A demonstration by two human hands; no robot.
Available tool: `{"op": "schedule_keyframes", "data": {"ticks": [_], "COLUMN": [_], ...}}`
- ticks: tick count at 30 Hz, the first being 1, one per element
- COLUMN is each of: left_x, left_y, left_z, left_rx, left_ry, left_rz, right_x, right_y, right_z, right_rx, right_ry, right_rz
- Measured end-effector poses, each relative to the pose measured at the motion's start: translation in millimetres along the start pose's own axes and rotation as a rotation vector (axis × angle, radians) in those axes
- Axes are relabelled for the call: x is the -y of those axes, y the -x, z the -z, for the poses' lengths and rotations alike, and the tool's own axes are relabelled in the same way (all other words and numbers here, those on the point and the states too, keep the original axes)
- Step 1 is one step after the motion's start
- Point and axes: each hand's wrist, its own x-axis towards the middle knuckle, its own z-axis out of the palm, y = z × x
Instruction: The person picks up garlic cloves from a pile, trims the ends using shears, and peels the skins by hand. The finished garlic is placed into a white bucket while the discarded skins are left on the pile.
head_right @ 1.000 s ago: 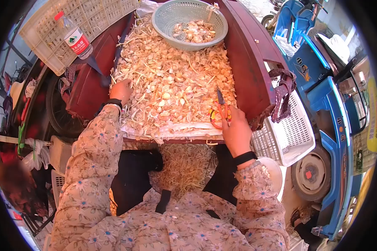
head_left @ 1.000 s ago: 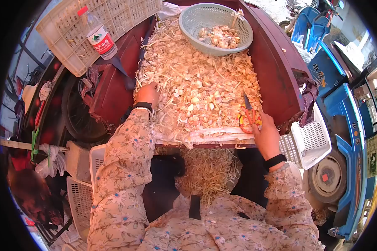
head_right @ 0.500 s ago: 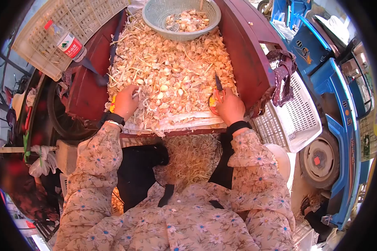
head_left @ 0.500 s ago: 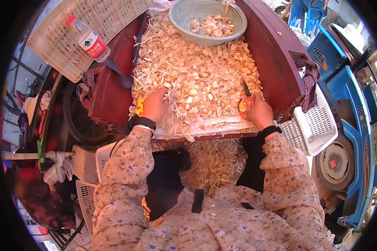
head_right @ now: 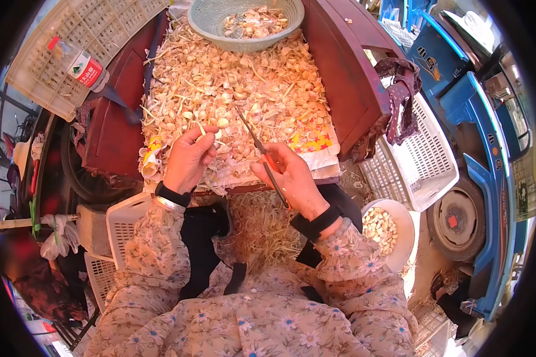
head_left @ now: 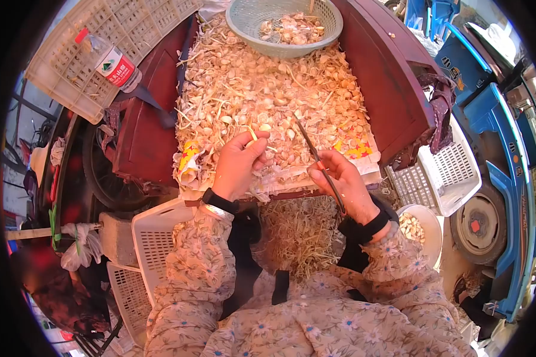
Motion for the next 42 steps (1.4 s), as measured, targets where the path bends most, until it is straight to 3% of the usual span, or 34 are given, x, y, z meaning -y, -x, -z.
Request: {"op": "schedule_keyframes", "data": {"ticks": [3,6,10,13,18,21,28,32,36,40,42], "left_x": [-2.8,-16.4,-36.2,-39.3,-6.6,17.9,16.2,31.0,9.5,1.9,3.2], "left_y": [-24.6,-55.5,-89.5,-109.9,-106.7,-103.9,-85.7,-86.7,-71.1,-53.8,-43.3], "left_z": [10.2,31.4,44.6,42.2,17.4,22.0,21.0,45.2,35.5,31.0,27.5], "left_rx": [-0.07,-0.107,-0.289,-0.139,0.049,0.064,0.013,-0.242,-0.257,-0.175,-0.154], "left_ry": [-0.127,-0.265,-0.679,-0.688,-0.957,-1.31,-1.475,-1.179,-0.369,-0.048,-0.073], "left_rz": [0.024,0.004,-0.155,-0.074,-0.093,-0.432,-0.343,-0.356,0.031,0.021,0.005], "right_x": [6.5,21.1,18.0,8.5,3.2,-3.6,-17.3,-15.9,-17.3,-19.4,-18.8], "right_y": [-26.4,-42.6,-65.8,-78.0,-69.0,-68.3,-74.5,-76.0,-74.7,-75.8,-75.4], "right_z": [2.0,6.9,18.3,24.1,24.5,24.5,27.6,26.4,23.1,22.0,21.1], "right_rx": [-0.043,-0.073,-0.148,-0.157,-0.119,-0.113,-0.142,-0.154,-0.157,-0.153,-0.154], "right_ry": [0.167,0.027,-0.069,-0.1,-0.126,-0.12,0.066,0.067,0.093,0.205,0.253], "right_rz": [0.188,0.243,0.244,0.219,0.225,0.251,0.324,0.372,0.355,0.396,0.412]}}
